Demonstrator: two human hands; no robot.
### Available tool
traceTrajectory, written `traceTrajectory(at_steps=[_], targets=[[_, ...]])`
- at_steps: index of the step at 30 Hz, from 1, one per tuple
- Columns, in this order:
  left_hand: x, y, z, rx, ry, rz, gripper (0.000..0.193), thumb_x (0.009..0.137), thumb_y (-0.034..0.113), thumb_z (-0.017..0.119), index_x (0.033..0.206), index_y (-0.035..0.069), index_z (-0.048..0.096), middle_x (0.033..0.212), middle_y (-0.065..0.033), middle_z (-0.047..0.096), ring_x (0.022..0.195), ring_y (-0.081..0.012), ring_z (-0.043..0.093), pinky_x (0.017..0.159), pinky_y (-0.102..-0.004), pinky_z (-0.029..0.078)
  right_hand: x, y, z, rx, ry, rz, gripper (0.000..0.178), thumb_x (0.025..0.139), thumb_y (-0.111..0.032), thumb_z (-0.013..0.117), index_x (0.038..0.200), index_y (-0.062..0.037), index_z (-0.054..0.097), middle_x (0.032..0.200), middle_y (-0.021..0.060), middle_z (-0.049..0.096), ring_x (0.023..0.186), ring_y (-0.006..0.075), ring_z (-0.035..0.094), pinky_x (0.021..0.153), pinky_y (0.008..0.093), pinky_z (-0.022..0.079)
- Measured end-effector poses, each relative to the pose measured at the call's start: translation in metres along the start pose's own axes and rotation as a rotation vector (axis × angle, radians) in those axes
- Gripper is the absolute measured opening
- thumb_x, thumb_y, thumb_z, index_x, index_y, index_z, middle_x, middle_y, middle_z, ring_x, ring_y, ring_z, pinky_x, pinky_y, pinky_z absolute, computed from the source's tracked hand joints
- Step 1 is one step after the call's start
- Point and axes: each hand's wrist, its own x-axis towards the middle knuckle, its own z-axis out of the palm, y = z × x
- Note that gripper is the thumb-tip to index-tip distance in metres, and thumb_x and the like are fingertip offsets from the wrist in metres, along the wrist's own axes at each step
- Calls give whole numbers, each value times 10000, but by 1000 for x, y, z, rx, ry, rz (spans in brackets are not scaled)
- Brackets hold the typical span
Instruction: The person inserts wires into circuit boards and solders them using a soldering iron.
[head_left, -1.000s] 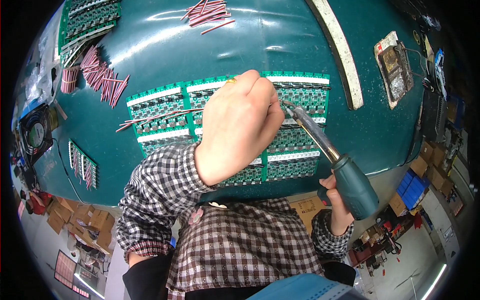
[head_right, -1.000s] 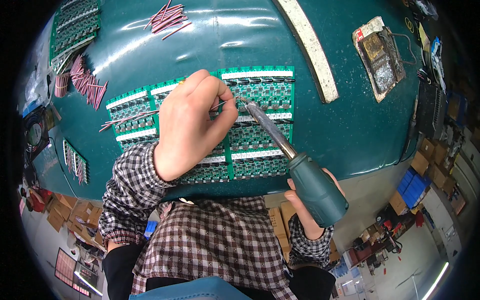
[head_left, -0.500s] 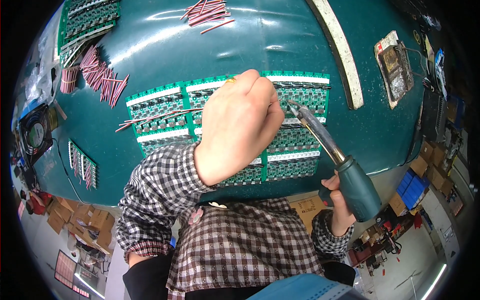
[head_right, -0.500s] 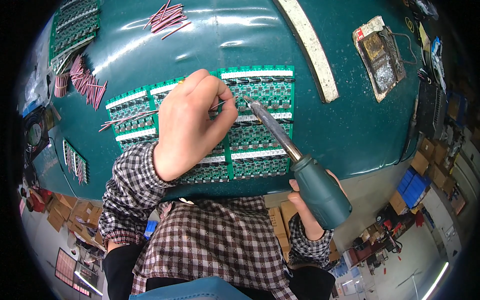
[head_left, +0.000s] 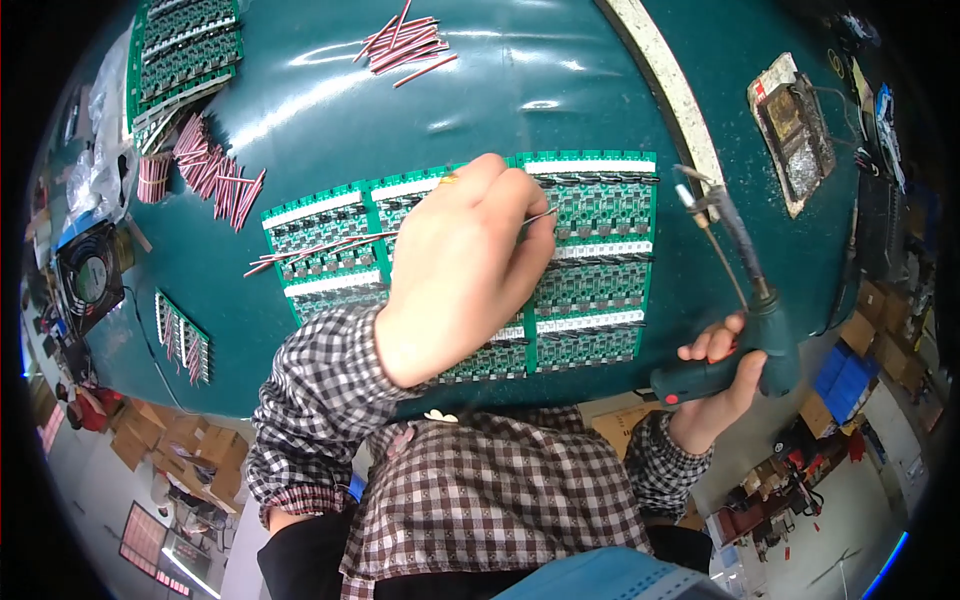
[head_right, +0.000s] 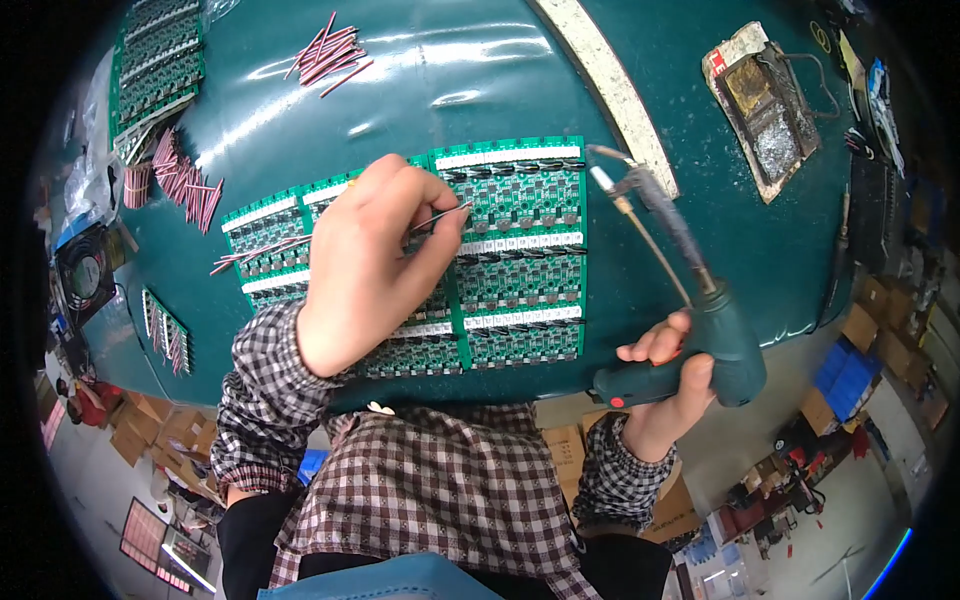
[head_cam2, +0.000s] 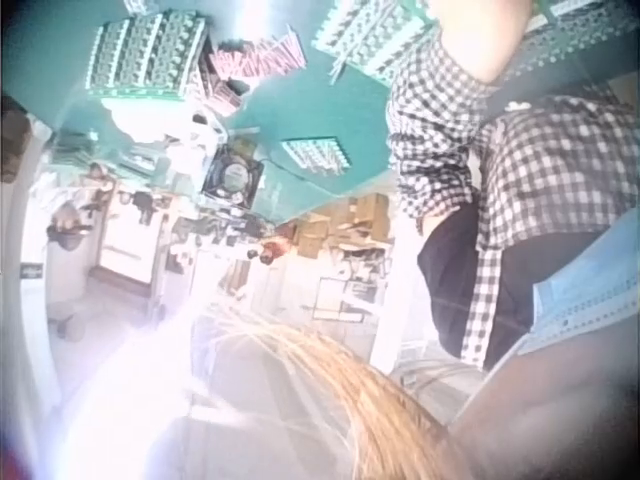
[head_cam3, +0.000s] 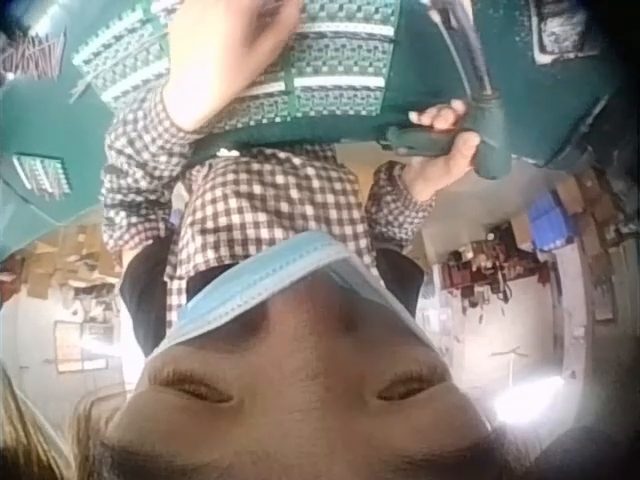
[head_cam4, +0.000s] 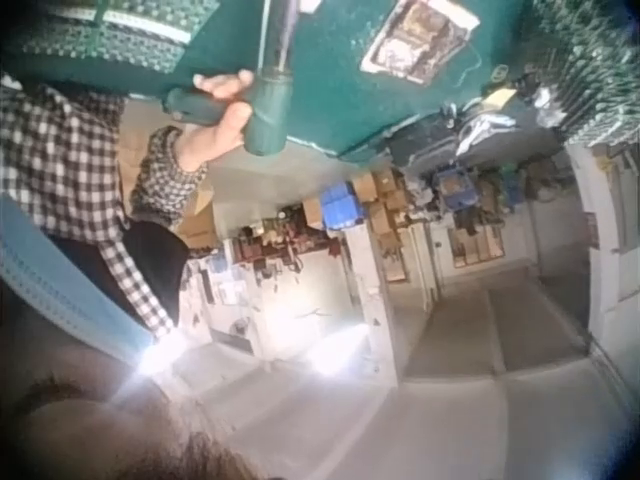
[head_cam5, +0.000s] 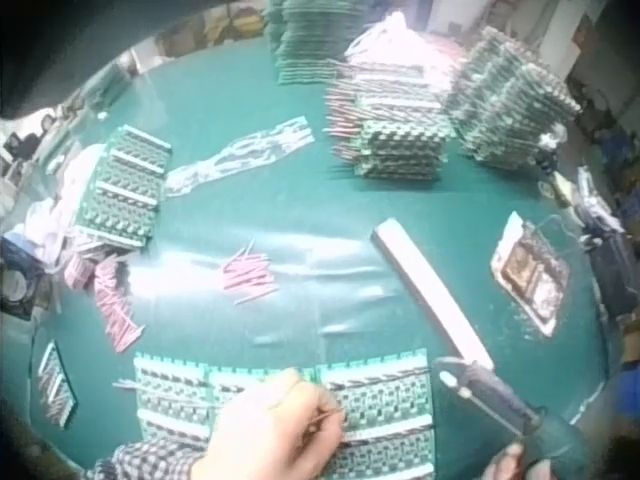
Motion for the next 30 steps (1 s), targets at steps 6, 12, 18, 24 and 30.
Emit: traceTrajectory(at_steps=[6, 12, 18, 24, 30], targets=[[16, -6, -12, 125, 41, 72, 149, 729, 42, 630, 857, 15, 559, 824, -94, 519, 724, -222, 543, 640, -298, 435, 14, 9, -17, 237, 14, 6, 464, 874, -427, 458, 1032, 9, 430, 709, 22, 443, 668, 132, 466, 560, 255, 484], [38, -12, -10, 88, -115, 80, 257, 648, 101, 713, 830, 11, 556, 802, -80, 515, 765, -222, 519, 676, -295, 426, 23, 16, -31, 404, -90, -35, 474, 872, -443, 451, 1031, 2, 424, 703, 20, 420, 652, 128, 448, 546, 255, 482], [33, -14, -12, -394, -197, -122, 282, 687, 59, 715, 890, -7, 531, 844, -36, 566, 727, -82, 528, 661, -209, 426, 25, 15, -39, 582, -143, -16, 474, 871, -448, 448, 1031, -4, 401, 713, 18, 418, 647, 120, 423, 548, 258, 479], [42, -21, -20, -892, -252, -340, 254, 752, -14, 638, 971, -13, 511, 897, -21, 567, 783, -46, 536, 713, -166, 435, 29, 16, -38, 593, -138, -14, 455, 871, -432, 460, 1023, -8, 396, 712, 17, 409, 640, 115, 415, 540, 251, 471], [45, -24, -31, -993, -318, -377, 225, 786, 50, 616, 988, 28, 519, 899, -1, 572, 794, -36, 531, 689, -156, 414, 29, 15, -38, 599, -149, -37, 455, 871, -428, 463, 1022, -4, 392, 722, 22, 409, 635, 115, 415, 532, 247, 466]])
